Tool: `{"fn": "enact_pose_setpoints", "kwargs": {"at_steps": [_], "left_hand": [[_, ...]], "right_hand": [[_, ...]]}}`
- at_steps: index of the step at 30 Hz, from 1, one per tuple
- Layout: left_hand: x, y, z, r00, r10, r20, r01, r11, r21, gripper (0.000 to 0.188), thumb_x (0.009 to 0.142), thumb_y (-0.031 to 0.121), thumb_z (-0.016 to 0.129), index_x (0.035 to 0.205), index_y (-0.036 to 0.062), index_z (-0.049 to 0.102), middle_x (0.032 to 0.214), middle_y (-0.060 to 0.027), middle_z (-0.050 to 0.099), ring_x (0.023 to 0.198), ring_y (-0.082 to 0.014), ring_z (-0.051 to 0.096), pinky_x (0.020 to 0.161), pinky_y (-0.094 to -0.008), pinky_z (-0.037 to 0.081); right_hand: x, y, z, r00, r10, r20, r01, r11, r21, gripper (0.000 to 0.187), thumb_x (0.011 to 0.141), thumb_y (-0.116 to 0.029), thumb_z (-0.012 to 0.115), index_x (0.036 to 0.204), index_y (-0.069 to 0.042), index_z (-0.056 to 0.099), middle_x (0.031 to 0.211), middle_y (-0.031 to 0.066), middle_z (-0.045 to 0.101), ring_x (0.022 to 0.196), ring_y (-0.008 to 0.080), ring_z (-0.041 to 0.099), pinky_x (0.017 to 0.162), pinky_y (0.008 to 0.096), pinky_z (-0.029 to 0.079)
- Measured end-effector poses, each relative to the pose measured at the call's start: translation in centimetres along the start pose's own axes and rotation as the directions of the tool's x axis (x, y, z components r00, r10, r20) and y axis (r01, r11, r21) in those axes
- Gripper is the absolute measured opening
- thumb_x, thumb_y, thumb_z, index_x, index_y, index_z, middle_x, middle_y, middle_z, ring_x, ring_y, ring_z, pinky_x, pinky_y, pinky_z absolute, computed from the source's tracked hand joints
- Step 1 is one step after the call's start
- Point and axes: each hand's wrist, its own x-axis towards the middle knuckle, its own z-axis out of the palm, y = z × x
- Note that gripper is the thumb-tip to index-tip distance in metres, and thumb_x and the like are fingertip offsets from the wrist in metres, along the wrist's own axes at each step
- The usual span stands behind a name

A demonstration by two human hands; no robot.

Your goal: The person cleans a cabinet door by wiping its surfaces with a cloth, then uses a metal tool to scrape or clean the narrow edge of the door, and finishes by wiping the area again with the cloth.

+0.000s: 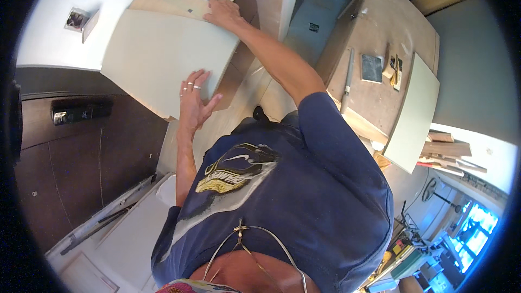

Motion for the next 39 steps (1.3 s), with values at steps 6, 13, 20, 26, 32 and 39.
{"fn": "enact_pose_setpoints", "kwargs": {"at_steps": [6, 13, 20, 26, 32, 39], "left_hand": [[1.2, -1.9, -2.0, 0.996, -0.086, -0.011, 0.081, 0.969, -0.234, 0.060, 0.086, 0.023, 0.077, 0.139, 0.0080, 0.054, 0.145, -0.0188, 0.050, 0.133, -0.0382, 0.049, 0.112, -0.0486, 0.039], [4.0, -3.1, -2.1, 0.995, -0.035, -0.094, -0.004, 0.920, -0.391, 0.050, 0.088, 0.015, 0.072, 0.134, 0.0071, 0.057, 0.143, -0.0186, 0.052, 0.128, -0.0374, 0.053, 0.107, -0.0464, 0.042], [8.0, -0.9, -5.2, 0.947, -0.004, -0.322, -0.086, 0.961, -0.264, 0.048, 0.089, 0.011, 0.071, 0.135, 0.0086, 0.057, 0.143, -0.0186, 0.051, 0.131, -0.0376, 0.052, 0.109, -0.0446, 0.042], [9.3, 5.6, -5.8, 0.938, 0.227, -0.261, -0.196, 0.971, 0.139, 0.045, 0.090, 0.019, 0.072, 0.133, 0.0113, 0.059, 0.139, -0.0159, 0.055, 0.128, -0.0337, 0.055, 0.110, -0.0465, 0.040], [5.3, 9.5, -1.0, 0.994, 0.055, 0.097, -0.052, 0.998, -0.033, 0.049, 0.094, 0.023, 0.070, 0.138, 0.0116, 0.053, 0.125, -0.0133, 0.064, 0.120, -0.0302, 0.060, 0.102, -0.0477, 0.047], [1.4, 17.6, 5.4, 0.900, -0.408, 0.152, 0.301, 0.332, -0.894, 0.057, 0.104, 0.027, 0.058, 0.150, 0.0066, 0.030, 0.133, -0.0157, 0.058, 0.122, -0.0247, 0.060, 0.097, -0.0412, 0.051]], "right_hand": [[1.5, -1.3, 1.7, 0.998, -0.050, 0.040, 0.054, 0.992, -0.112, 0.042, 0.080, -0.034, 0.077, 0.108, -0.004, 0.071, 0.111, 0.0213, 0.066, 0.110, 0.0358, 0.064, 0.093, 0.0480, 0.051], [4.3, 2.4, 1.3, 0.992, 0.126, 0.005, -0.123, 0.955, 0.269, 0.029, 0.080, -0.020, 0.075, 0.102, -0.003, 0.071, 0.088, 0.0179, 0.072, 0.085, 0.0264, 0.072, 0.076, 0.0414, 0.057], [-6.8, 1.0, -13.6, 0.984, 0.124, -0.129, 0.023, 0.627, 0.779, 0.023, 0.093, -0.017, 0.075, 0.107, -0.001, 0.067, 0.089, 0.0030, 0.068, 0.077, 0.0097, 0.064, 0.065, 0.0232, 0.051], [-19.4, 6.2, -22.1, 0.974, 0.202, -0.099, 0.004, 0.428, 0.904, 0.022, 0.095, -0.015, 0.072, 0.113, -0.005, 0.064, 0.091, 0.0044, 0.069, 0.073, 0.0083, 0.064, 0.065, 0.0218, 0.051], [-24.4, 12.6, -21.4, 0.959, 0.279, -0.044, -0.024, 0.238, 0.971, 0.020, 0.095, -0.013, 0.071, 0.111, -0.006, 0.061, 0.092, 0.0049, 0.068, 0.074, 0.0097, 0.066, 0.066, 0.0232, 0.054], [-32.3, 11.5, -15.4, 0.994, 0.095, 0.045, -0.070, 0.279, 0.958, 0.019, 0.094, -0.007, 0.071, 0.107, -0.003, 0.057, 0.096, 0.0087, 0.068, 0.085, 0.0165, 0.069, 0.077, 0.0298, 0.058]]}}
